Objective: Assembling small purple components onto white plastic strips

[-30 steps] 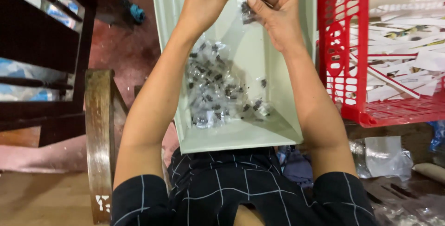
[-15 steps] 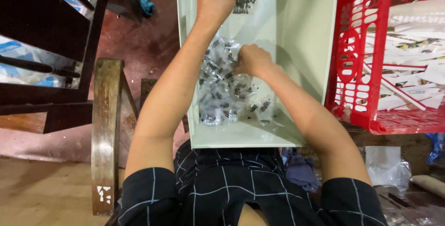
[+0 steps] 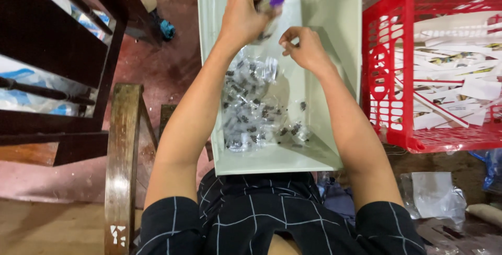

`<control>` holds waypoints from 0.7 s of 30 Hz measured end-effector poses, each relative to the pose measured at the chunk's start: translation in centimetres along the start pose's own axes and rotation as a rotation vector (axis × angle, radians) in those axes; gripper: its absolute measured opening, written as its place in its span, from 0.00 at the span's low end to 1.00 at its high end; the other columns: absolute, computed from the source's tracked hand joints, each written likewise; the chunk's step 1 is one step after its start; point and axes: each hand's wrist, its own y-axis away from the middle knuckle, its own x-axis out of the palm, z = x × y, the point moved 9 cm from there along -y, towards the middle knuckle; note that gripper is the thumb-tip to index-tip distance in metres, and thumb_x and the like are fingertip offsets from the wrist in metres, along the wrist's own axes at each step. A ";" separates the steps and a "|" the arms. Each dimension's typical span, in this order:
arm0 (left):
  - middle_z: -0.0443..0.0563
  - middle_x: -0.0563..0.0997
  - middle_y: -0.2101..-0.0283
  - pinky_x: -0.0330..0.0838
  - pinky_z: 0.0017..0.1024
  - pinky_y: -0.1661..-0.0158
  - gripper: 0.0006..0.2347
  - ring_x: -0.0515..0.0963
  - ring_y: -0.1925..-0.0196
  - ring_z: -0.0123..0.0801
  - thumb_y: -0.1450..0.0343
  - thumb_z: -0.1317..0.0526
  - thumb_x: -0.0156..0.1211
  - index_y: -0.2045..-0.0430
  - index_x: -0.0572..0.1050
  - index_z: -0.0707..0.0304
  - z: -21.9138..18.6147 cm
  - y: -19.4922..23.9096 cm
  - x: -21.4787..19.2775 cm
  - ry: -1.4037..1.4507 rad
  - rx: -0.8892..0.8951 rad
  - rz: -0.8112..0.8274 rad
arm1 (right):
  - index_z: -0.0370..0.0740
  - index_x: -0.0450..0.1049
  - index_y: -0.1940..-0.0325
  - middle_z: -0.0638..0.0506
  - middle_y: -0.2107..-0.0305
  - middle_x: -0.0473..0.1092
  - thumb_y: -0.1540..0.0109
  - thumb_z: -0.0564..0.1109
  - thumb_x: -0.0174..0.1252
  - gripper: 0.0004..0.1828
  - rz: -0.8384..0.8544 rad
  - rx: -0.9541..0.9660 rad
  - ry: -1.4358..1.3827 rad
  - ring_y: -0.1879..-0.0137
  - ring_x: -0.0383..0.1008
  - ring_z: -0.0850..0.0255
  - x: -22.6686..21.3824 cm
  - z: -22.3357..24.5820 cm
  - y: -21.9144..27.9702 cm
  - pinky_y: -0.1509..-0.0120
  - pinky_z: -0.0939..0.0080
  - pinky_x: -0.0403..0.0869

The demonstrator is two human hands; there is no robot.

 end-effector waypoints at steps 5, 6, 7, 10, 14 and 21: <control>0.48 0.70 0.83 0.55 0.37 0.78 0.14 0.68 0.70 0.42 0.40 0.60 0.65 0.91 0.63 0.60 1.1 1.6 3.4 -0.352 -0.106 0.382 | 0.41 0.66 0.69 0.53 0.72 0.68 0.40 0.36 0.43 0.07 -0.004 -0.046 0.076 0.67 0.75 0.64 -1.8 1.5 1.1 0.62 0.59 0.67; 0.48 0.70 0.83 0.55 0.37 0.78 0.14 0.68 0.70 0.42 0.40 0.60 0.65 0.91 0.63 0.60 1.0 1.4 3.4 -0.355 -0.108 0.385 | 0.41 0.66 0.69 0.53 0.72 0.68 0.40 0.36 0.43 0.07 -0.003 -0.045 0.072 0.67 0.75 0.64 -2.0 1.6 1.1 0.62 0.59 0.67; 0.53 0.73 0.81 0.56 0.42 0.78 0.08 0.70 0.71 0.46 0.40 0.62 0.59 0.88 0.67 0.61 0.8 1.5 3.3 -0.363 -0.095 0.379 | 0.40 0.69 0.69 0.51 0.71 0.71 0.43 0.40 0.52 0.02 0.139 0.063 0.210 0.62 0.73 0.62 -0.8 0.5 1.3 0.55 0.59 0.68; 0.55 0.76 0.78 0.58 0.44 0.78 0.04 0.72 0.73 0.49 0.40 0.63 0.58 0.85 0.72 0.62 1.1 1.3 3.2 -0.385 -0.074 0.348 | 0.36 0.72 0.70 0.48 0.76 0.74 0.50 0.49 0.65 0.15 0.434 0.260 0.558 0.63 0.73 0.58 2.7 -3.0 2.3 0.57 0.58 0.70; 0.49 0.74 0.78 0.58 0.39 0.77 0.09 0.70 0.74 0.45 0.40 0.59 0.64 0.85 0.68 0.57 1.0 1.2 2.7 -0.379 -0.126 0.297 | 0.35 0.70 0.55 0.42 0.59 0.70 0.57 0.67 0.67 0.39 0.591 0.383 0.876 0.55 0.72 0.49 6.6 -7.0 3.3 0.59 0.53 0.73; 0.51 0.74 0.76 0.59 0.41 0.75 0.08 0.70 0.71 0.50 0.40 0.59 0.62 0.86 0.68 0.56 0.9 1.3 2.1 -0.401 -0.138 0.279 | 0.38 0.67 0.49 0.46 0.53 0.66 0.56 0.56 0.71 0.38 0.552 0.421 0.879 0.50 0.70 0.49 9.2 -9.0 1.7 0.54 0.52 0.74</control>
